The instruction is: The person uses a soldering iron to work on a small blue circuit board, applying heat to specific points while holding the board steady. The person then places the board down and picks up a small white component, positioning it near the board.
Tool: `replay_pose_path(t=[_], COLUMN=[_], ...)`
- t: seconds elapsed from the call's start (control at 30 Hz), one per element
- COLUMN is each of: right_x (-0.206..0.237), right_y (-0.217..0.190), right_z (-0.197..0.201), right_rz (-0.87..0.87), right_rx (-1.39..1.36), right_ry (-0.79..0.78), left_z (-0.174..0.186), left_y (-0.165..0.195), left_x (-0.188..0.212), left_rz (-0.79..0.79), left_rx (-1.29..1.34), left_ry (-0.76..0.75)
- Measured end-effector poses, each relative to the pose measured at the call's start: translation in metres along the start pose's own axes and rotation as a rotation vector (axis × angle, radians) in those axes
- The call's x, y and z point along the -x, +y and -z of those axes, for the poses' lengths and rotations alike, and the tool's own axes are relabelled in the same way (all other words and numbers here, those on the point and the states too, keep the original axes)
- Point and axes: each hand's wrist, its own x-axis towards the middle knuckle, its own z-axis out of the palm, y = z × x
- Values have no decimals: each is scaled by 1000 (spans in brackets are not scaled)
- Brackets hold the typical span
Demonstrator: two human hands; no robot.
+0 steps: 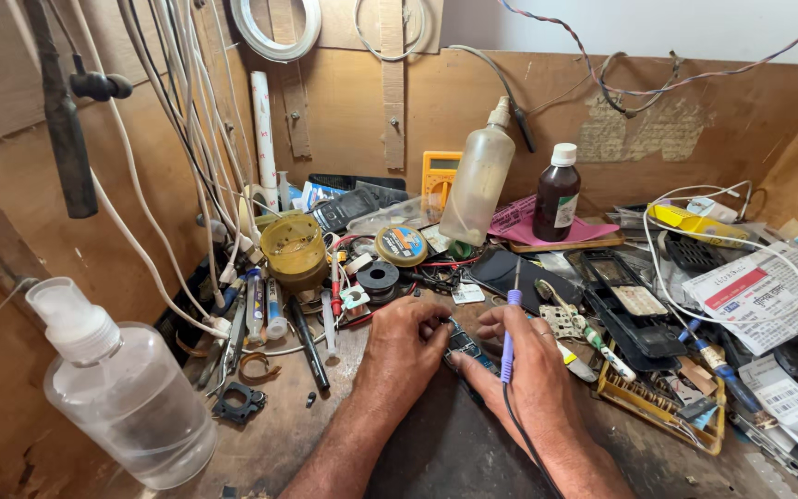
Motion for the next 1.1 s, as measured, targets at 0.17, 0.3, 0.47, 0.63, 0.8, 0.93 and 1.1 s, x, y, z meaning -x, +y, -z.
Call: replay_pose_path(t=[0.17, 0.3, 0.47, 0.63, 0.8, 0.93, 1.1], right_x=[-2, -8, -23, -28, -31, -30, -26], right_y=[7, 12, 12, 11, 11, 10, 8], right_z=[-5, -7, -13, -17, -18, -20, -19], right_rz=[28, -2, 110, 170, 191, 125, 123], right_rx=[-103, -132, -75, -19, 5, -30, -91], right_ry=[91, 102, 87, 20, 20, 23, 40], left_z=[1, 1, 1, 1, 2, 3, 4], left_y=[1, 2, 3, 4, 6, 8, 10], left_x=[1, 1, -1, -1, -1, -1, -1], left_rz=[23, 39, 18, 44, 15, 50, 67], left_rx=[22, 41, 66, 64, 95, 91, 54], left_ry=[8, 33, 55, 49, 65, 51, 51])
